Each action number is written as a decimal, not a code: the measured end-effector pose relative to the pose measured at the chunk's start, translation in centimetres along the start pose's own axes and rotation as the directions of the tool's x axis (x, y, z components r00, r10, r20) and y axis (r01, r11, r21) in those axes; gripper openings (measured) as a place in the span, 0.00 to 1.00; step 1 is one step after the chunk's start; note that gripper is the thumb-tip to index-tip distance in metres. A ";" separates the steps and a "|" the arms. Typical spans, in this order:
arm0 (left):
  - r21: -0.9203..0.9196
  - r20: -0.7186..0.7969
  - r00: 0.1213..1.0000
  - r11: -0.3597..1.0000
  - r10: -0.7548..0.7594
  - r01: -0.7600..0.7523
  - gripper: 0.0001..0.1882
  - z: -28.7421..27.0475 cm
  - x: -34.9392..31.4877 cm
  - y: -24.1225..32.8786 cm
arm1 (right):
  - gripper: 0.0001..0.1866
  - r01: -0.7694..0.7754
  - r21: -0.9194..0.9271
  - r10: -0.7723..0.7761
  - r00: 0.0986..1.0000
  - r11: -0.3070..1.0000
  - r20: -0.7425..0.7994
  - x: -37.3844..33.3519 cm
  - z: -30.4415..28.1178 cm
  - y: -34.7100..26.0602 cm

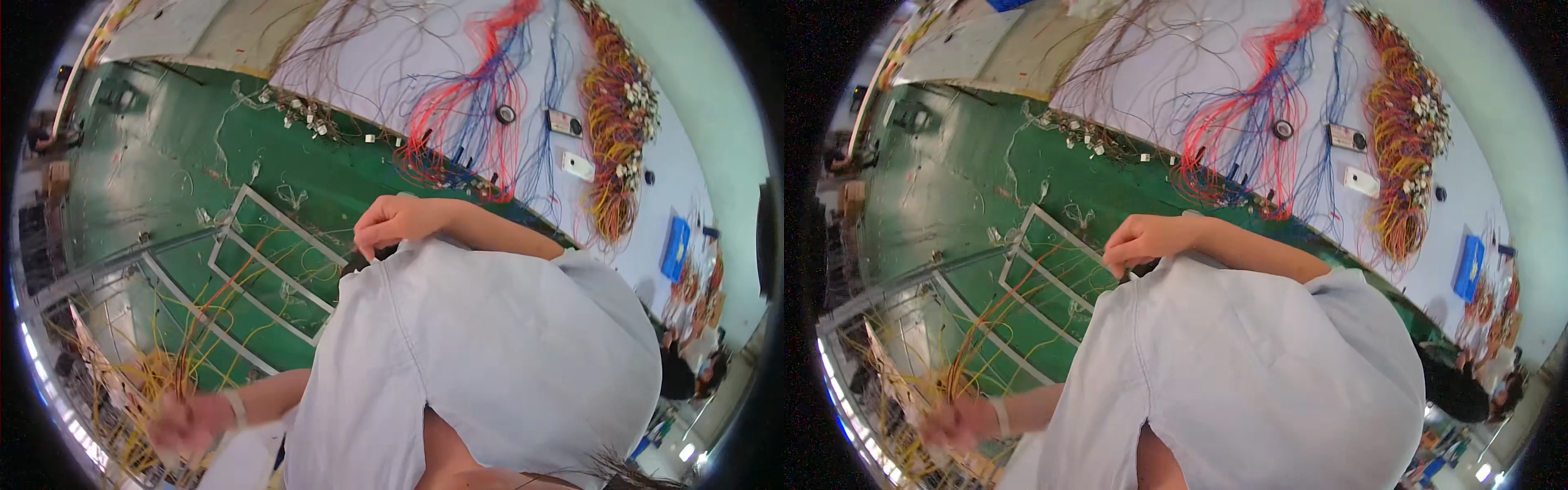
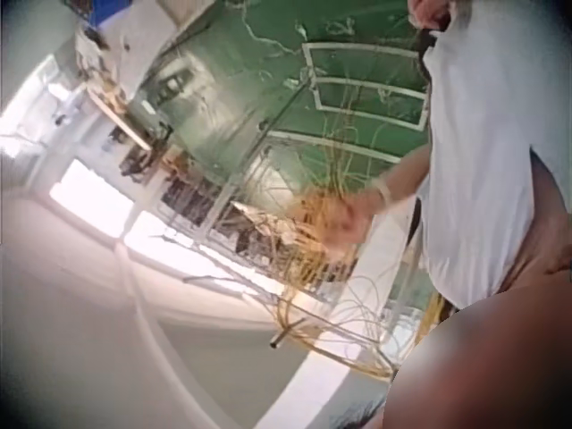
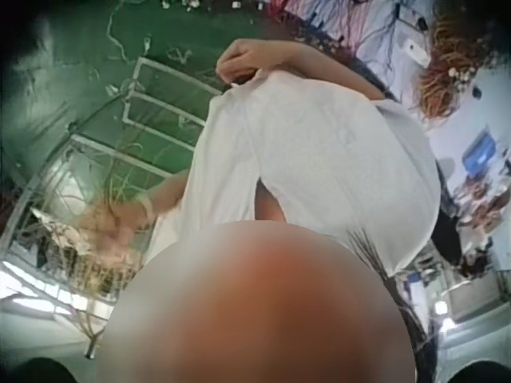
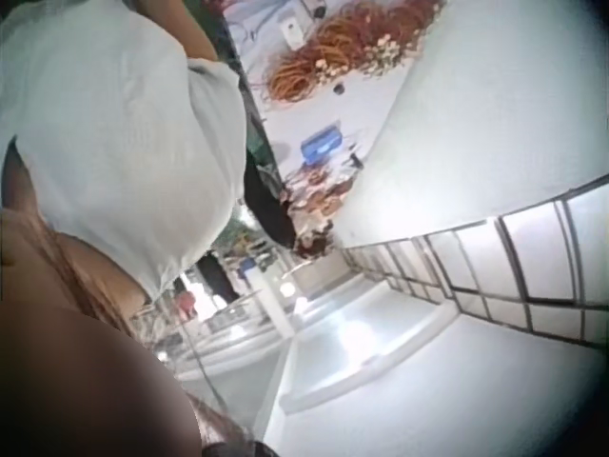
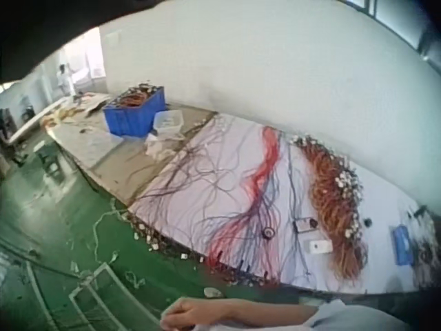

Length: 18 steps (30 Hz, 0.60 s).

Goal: Organizing and taping electrical wires to form a harness.

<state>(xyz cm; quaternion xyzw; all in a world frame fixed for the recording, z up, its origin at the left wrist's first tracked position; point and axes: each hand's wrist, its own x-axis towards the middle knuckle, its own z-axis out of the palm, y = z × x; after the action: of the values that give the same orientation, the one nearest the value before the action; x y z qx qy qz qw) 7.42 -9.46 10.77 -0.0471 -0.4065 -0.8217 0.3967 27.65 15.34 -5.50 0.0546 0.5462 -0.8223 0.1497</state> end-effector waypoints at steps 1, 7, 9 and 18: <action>-0.237 0.538 0.843 0.959 -0.005 0.157 0.12 -0.9 2.2 0.9 | 0.16 0.017 0.016 -0.017 0.999 1.000 -0.031 -0.6 0.3 -1.5; -0.301 0.811 0.569 0.737 -0.135 0.605 0.03 -2.7 9.4 -1.9 | 0.15 0.071 -0.546 -0.161 0.980 0.835 -0.118 0.9 -2.1 -1.9; -0.277 0.705 0.703 0.876 -0.093 0.395 0.04 -3.4 9.8 -1.6 | 0.16 -0.109 -0.625 -0.032 0.977 0.773 -0.211 0.3 -4.2 -0.6; -0.060 0.384 0.915 0.985 -0.125 0.160 0.02 -2.2 8.4 -2.3 | 0.16 -0.551 -0.712 0.081 0.812 0.436 -0.579 -1.7 -11.0 10.1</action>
<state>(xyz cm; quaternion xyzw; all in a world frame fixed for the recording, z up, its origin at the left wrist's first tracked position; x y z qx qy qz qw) 0.72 -15.35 11.20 -0.1931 -0.4403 -0.8412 0.2474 31.56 22.10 -18.31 0.2720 0.8757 -0.3568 0.1785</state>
